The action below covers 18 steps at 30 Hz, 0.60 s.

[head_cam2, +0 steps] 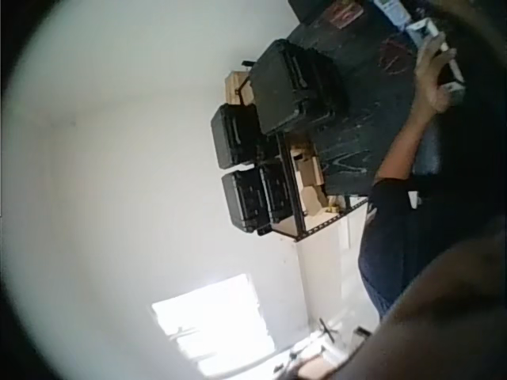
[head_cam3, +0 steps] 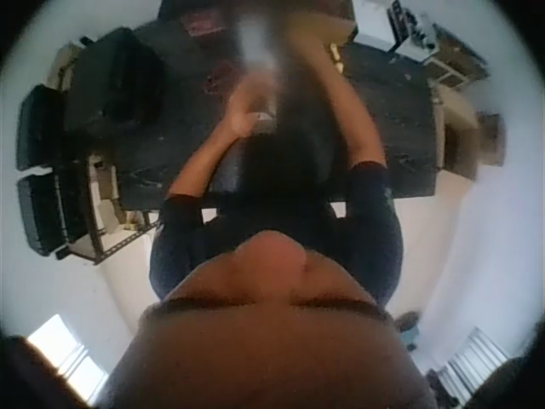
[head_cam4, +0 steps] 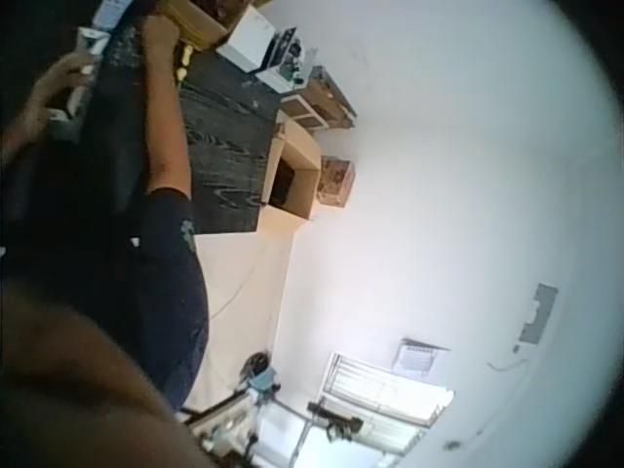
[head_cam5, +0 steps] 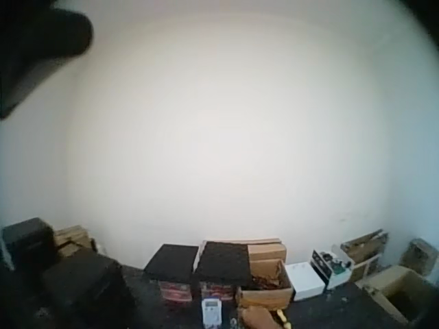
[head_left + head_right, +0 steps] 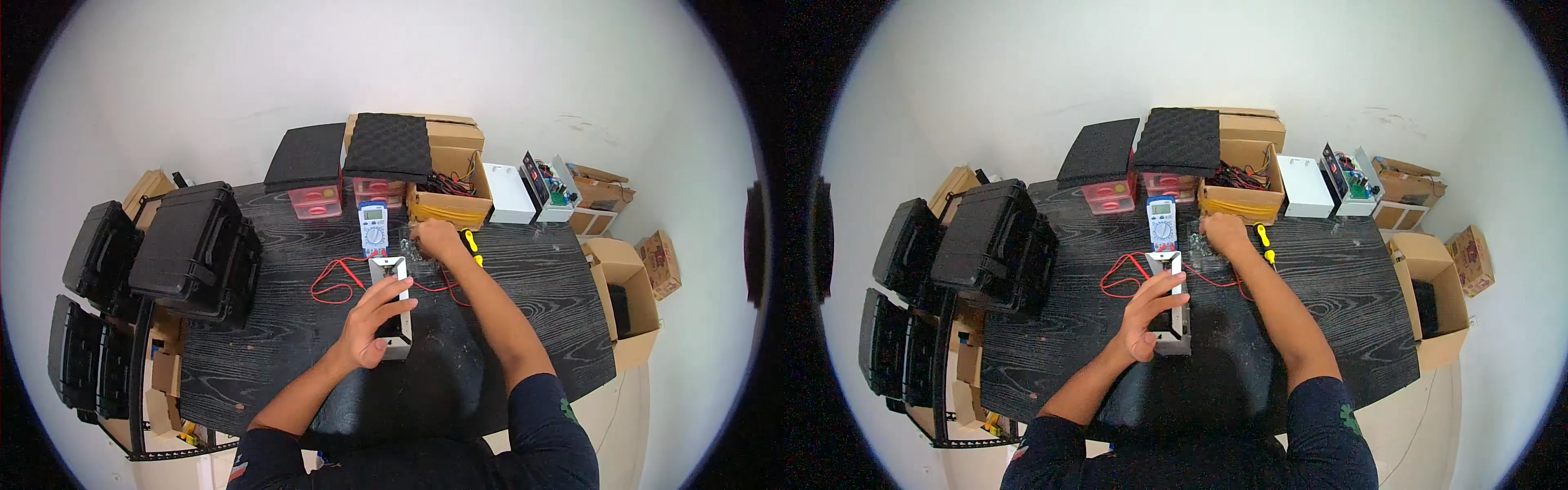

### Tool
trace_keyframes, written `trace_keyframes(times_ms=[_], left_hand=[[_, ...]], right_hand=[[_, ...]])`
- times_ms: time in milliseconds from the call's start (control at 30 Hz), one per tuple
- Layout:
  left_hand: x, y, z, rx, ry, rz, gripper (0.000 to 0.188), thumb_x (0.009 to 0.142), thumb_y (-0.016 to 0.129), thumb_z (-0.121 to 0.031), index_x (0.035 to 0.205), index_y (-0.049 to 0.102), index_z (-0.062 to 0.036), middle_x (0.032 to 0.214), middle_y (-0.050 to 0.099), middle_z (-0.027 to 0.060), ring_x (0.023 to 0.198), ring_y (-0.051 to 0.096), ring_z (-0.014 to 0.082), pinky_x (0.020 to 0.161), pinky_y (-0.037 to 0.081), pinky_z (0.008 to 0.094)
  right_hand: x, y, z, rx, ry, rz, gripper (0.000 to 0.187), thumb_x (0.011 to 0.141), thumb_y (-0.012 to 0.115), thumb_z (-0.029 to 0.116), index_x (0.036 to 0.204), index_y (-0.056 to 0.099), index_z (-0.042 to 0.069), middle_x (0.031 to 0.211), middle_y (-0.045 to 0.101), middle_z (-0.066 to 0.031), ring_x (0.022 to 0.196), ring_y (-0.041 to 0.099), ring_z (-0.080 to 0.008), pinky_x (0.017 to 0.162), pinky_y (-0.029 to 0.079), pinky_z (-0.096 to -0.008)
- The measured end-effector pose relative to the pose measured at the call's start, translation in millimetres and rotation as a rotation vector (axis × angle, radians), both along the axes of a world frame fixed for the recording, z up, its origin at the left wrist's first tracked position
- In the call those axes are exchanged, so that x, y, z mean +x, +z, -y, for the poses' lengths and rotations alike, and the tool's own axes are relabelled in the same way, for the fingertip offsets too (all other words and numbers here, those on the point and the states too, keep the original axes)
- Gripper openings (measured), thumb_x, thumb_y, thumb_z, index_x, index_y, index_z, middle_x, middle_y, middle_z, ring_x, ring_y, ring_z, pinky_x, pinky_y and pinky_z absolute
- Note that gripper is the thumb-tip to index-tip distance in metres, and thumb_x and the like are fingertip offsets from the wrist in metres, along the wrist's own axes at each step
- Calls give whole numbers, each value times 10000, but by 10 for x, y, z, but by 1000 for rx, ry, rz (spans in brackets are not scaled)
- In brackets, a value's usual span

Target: The person tests an electronic circuit board inside a white enclosure using a multimeter and a yellow screwdriver. They connect multimeter probes to various points on the board, adjust components with the screwdriver, and observe readings on the multimeter display.

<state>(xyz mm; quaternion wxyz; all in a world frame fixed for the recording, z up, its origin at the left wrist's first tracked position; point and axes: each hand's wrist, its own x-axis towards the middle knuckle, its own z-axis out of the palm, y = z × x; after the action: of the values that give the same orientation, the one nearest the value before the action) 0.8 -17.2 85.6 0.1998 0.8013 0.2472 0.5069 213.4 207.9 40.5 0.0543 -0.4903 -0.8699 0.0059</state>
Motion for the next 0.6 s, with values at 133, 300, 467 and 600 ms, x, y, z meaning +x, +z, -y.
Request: trace_keyframes(times_ms=[133, 300, 467, 600], left_hand=[[20, 22, -2, -4, -9, 12, 792, 1048, 336, -625, 1334, 686, 26, 1530, 558, 281, 1405, 525, 507, 1199, 366, 587], [3, 7, 9, -7, 4, 4, 806, 1047, 335, -640, 1336, 688, 24, 1529, 560, 280, 1405, 524, 509, 1198, 366, 583], [6, -3, 1, -9, -2, 4, 810, 1047, 333, -648, 1344, 685, 19, 1528, 561, 279, 1404, 526, 509, 1201, 363, 584], [3, 1, 5, -4, 3, 5, 801, 1049, 332, -640, 1347, 684, 15, 1528, 561, 279, 1407, 528, 505, 1210, 353, 586]], right_hand=[[29, -147, 18, 49, 76, 41, 232, 937, 649, 148, 1038, 835, 242, 1041, 801, -116, 1000, 773, -312, 944, 542, -543], [-106, -118, 25, 44, 92, 69, 246, 955, 628, 178, 1046, 839, 267, 1007, 801, -95, 1001, 767, -286, 935, 490, -535], [-109, -231, -41, 118, 161, 47, 200, 919, 656, 221, 983, 842, 256, 923, 802, -90, 914, 769, -290, 818, 503, -525], [-164, -175, -5, 122, 165, 64, 188, 922, 653, 202, 931, 838, 233, 921, 800, -92, 927, 771, -289, 830, 513, -509]])
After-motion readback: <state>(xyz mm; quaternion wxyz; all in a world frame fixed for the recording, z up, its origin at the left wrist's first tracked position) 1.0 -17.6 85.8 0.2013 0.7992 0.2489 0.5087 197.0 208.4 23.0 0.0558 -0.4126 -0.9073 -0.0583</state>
